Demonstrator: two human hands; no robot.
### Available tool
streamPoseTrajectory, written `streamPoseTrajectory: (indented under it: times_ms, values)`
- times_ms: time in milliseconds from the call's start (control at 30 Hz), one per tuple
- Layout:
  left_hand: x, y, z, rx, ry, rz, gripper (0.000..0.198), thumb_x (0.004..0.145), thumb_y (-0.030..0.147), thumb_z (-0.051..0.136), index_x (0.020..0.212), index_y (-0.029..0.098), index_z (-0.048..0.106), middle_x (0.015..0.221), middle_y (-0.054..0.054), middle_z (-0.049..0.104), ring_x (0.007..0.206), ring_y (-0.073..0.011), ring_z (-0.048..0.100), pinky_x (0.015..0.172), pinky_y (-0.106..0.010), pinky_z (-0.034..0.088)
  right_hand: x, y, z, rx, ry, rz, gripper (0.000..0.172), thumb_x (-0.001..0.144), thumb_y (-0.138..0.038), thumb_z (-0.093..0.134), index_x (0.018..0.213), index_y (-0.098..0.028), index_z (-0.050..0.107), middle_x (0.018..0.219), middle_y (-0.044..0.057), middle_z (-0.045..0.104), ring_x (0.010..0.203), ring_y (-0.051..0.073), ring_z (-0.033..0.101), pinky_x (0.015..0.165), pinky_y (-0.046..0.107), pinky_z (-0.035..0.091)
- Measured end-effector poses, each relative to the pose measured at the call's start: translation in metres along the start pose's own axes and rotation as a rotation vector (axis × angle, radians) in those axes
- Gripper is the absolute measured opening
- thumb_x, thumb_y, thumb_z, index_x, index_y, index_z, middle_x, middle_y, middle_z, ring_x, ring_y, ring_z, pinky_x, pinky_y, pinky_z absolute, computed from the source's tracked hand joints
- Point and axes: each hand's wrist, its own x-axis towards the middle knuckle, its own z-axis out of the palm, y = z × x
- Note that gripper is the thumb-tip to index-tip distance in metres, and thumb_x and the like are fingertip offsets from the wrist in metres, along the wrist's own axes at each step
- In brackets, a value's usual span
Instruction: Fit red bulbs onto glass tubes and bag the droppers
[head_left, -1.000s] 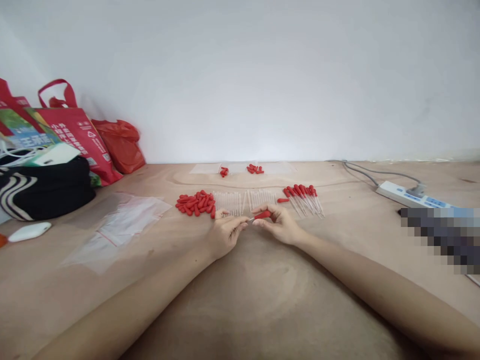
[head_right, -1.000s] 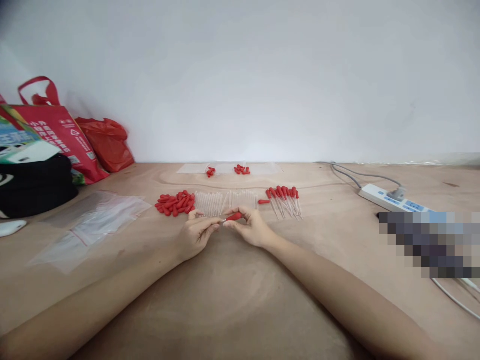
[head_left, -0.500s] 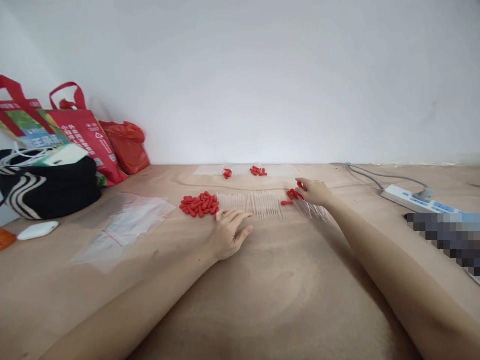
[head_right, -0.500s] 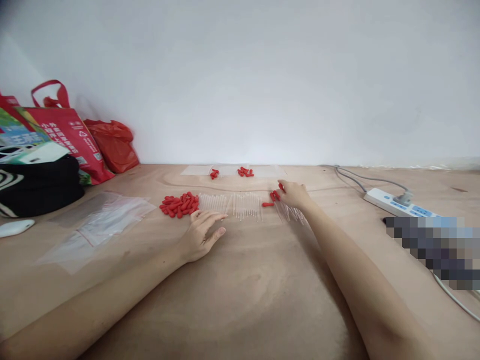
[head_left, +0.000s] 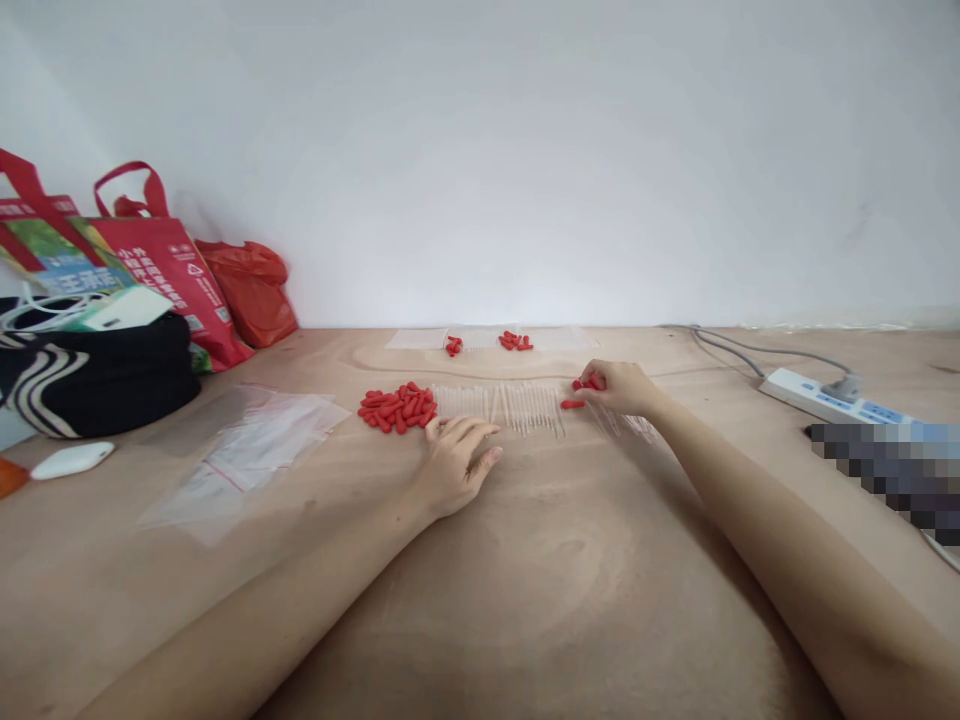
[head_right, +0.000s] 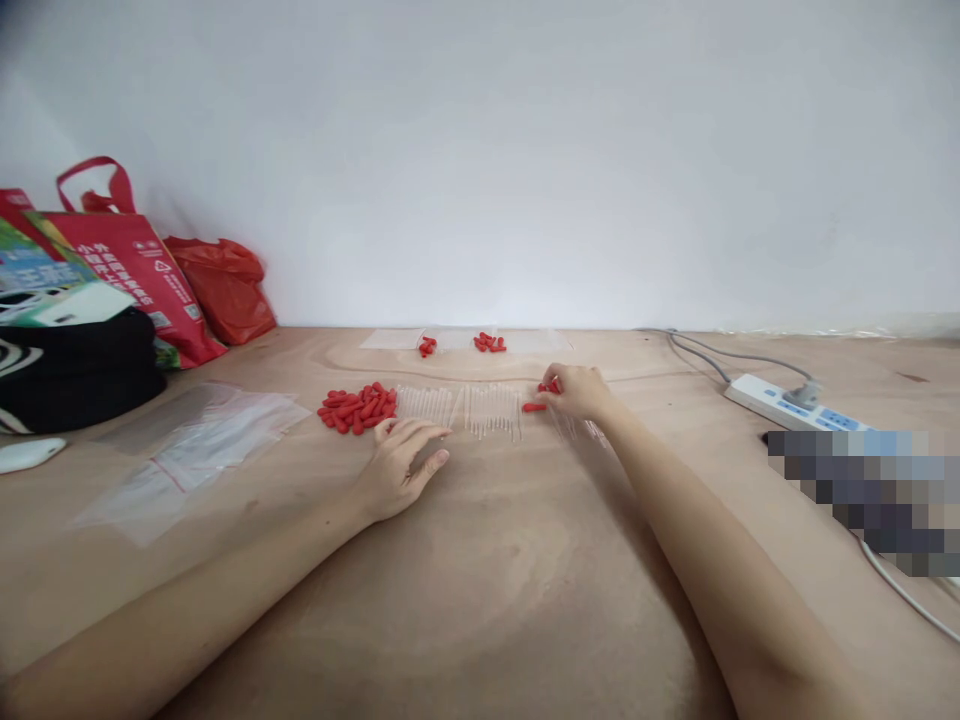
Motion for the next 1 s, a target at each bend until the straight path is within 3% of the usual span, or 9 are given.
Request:
streamPoseTrajectory:
  times_ms: [100, 233, 333, 467, 533, 633, 767, 867, 1000]
  values:
    - [0.001, 0.000, 0.001, 0.076, 0.070, -0.094, 0.016, 0.080, 0.029, 0.048, 0.092, 0.021, 0.056, 0.091, -0.003, 0.061, 0.089, -0.0195, 0.051, 0.082, -0.039, 0.023, 0.000, -0.005, 0.004, -0.003, -0.094, -0.107, 0.023, 0.066, -0.042, 0.057, 0.077, -0.022, 0.061, 0.072, 0.000, 0.061, 0.068, 0.016, 0.054, 0.058, 0.025, 0.033]
    - [0.005, -0.004, 0.004, 0.180, 0.108, -0.226, 0.014, 0.076, 0.030, 0.052, 0.084, 0.022, 0.059, 0.083, -0.003, 0.059, 0.084, -0.0216, 0.048, 0.075, -0.039, 0.027, 0.003, -0.004, 0.011, 0.053, -0.083, -0.154, 0.012, 0.067, -0.031, 0.058, 0.072, -0.021, 0.062, 0.077, 0.002, 0.060, 0.070, 0.015, 0.053, 0.061, 0.024, 0.035]
    - [0.016, -0.009, 0.008, 0.244, 0.071, -0.283, 0.013, 0.074, 0.031, 0.054, 0.080, 0.022, 0.060, 0.086, -0.005, 0.057, 0.087, -0.0237, 0.046, 0.074, -0.040, 0.027, 0.003, -0.007, 0.014, 0.160, 0.054, -0.166, 0.009, 0.069, -0.027, 0.056, 0.068, -0.018, 0.059, 0.077, 0.004, 0.058, 0.070, 0.014, 0.053, 0.062, 0.024, 0.037]
    - [0.041, -0.012, 0.017, 0.313, 0.060, -0.279, 0.012, 0.072, 0.028, 0.053, 0.078, 0.021, 0.060, 0.091, -0.008, 0.055, 0.093, -0.0266, 0.043, 0.078, -0.045, 0.027, -0.012, -0.029, 0.024, 0.362, 0.397, -0.058, 0.013, 0.076, -0.029, 0.048, 0.074, -0.017, 0.053, 0.067, 0.003, 0.055, 0.059, 0.013, 0.050, 0.055, 0.024, 0.038]
    - [0.055, -0.011, 0.023, 0.342, 0.050, -0.248, 0.012, 0.071, 0.024, 0.050, 0.075, 0.018, 0.059, 0.093, -0.011, 0.053, 0.094, -0.0285, 0.042, 0.080, -0.047, 0.026, -0.027, -0.043, 0.033, 0.422, 0.463, -0.118, 0.014, 0.078, -0.030, 0.046, 0.077, -0.017, 0.050, 0.064, 0.002, 0.054, 0.056, 0.013, 0.049, 0.054, 0.025, 0.039]
    - [0.072, -0.010, 0.033, 0.352, 0.035, -0.267, 0.017, 0.071, 0.022, 0.044, 0.074, 0.014, 0.059, 0.095, -0.015, 0.052, 0.096, -0.0326, 0.040, 0.081, -0.050, 0.024, -0.050, -0.061, 0.043, 0.450, 0.419, -0.324, 0.013, 0.080, -0.028, 0.045, 0.087, -0.018, 0.048, 0.070, 0.003, 0.054, 0.059, 0.013, 0.050, 0.055, 0.026, 0.042]
    - [0.087, -0.015, 0.045, 0.327, -0.042, -0.366, 0.023, 0.068, 0.025, 0.045, 0.079, 0.011, 0.060, 0.097, -0.020, 0.051, 0.099, -0.0376, 0.037, 0.081, -0.054, 0.020, -0.067, -0.071, 0.043, 0.456, 0.431, -0.460, 0.028, 0.083, -0.021, 0.037, 0.111, -0.019, 0.040, 0.079, 0.005, 0.053, 0.068, 0.015, 0.052, 0.062, 0.029, 0.045]
    - [0.095, -0.020, 0.053, 0.334, -0.085, -0.420, 0.024, 0.063, 0.026, 0.050, 0.077, 0.010, 0.061, 0.095, -0.022, 0.052, 0.097, -0.0394, 0.037, 0.078, -0.054, 0.022, -0.069, -0.072, 0.039, 0.428, 0.415, -0.503, 0.025, 0.083, -0.019, 0.035, 0.106, -0.020, 0.045, 0.080, 0.006, 0.052, 0.070, 0.015, 0.052, 0.064, 0.029, 0.045]
    - [0.102, -0.020, 0.052, 0.346, -0.094, -0.462, 0.021, 0.062, 0.025, 0.054, 0.073, 0.009, 0.061, 0.093, -0.023, 0.053, 0.096, -0.0399, 0.039, 0.074, -0.053, 0.026, -0.068, -0.071, 0.038, 0.482, 0.407, -0.424, 0.009, 0.079, -0.020, 0.043, 0.087, -0.019, 0.045, 0.070, 0.003, 0.051, 0.060, 0.013, 0.049, 0.052, 0.023, 0.043]
